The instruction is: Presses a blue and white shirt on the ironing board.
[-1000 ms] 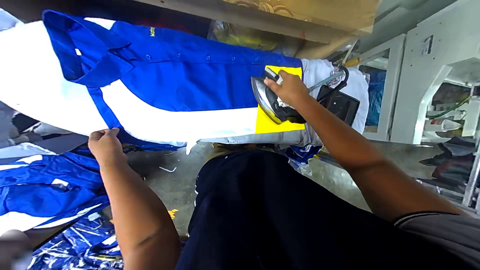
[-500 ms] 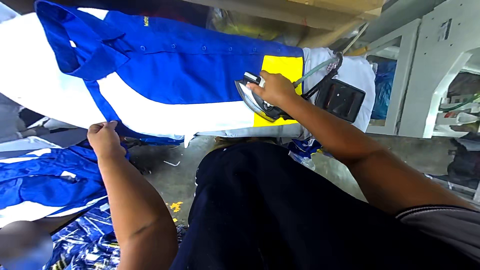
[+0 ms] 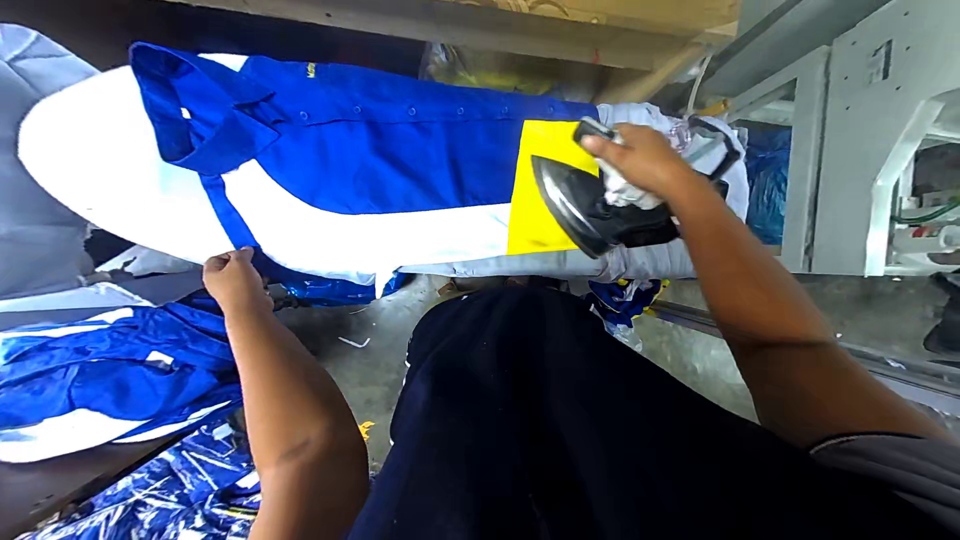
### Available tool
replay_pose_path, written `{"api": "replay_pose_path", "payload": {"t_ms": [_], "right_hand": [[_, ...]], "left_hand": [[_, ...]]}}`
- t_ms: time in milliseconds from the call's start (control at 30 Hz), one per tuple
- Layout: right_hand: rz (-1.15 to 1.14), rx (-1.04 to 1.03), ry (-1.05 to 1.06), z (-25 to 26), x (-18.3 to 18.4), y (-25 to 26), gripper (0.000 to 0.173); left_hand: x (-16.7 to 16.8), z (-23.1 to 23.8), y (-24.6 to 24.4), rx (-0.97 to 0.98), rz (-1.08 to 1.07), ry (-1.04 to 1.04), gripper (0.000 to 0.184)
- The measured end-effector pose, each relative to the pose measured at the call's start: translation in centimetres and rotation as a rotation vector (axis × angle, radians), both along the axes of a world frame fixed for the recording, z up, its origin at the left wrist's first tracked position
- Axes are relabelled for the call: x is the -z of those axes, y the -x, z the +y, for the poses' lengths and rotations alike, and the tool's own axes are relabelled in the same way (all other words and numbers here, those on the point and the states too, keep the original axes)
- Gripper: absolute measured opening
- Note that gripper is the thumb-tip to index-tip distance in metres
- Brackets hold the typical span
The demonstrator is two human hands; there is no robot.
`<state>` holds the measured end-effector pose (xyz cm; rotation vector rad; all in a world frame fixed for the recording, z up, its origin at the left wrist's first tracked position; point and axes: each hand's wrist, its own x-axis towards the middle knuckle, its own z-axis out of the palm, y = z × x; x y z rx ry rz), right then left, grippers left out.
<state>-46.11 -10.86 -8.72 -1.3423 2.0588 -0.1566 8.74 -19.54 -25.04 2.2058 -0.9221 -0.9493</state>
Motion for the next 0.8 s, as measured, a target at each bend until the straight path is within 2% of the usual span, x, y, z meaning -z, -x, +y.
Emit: {"api": "replay_pose_path", "payload": {"t_ms": [167,233,467,633,733,800], "right_hand": [[0.114,0.099,-0.012,4.4,0.7,8.6,0.067],[0.167,0.168,-0.027,5.6,1.6,11.2,0.073],[0.257,0.398,0.006,7.5,4.7,16.5,0.085],[0.339,0.451,-0.012,7.6,5.0,16.2,0.086],[0.505,0.394,0.158,7.6,4.1,12.4,0.068],[0.450,0.398,0.148,7.3,3.5,7.3,0.058]], "left_hand": [[-0.1,-0.3,0.3,0.001,-0.006,0.010,0.044],[-0.3,-0.4,0.3,0.006,-0.012,-0.005,0.046],[-1.2,-0.5,0.9,0.012,-0.023,-0.028,0.055],[-0.5,-1.1,0.7,0.058,-0.112,-0.059,0.055],[-0.5,-1.3,0.7,0.079,-0.171,-0.088,0.054],[-0.5,-1.3,0.6,0.084,-0.203,-0.101,0.053]]}}
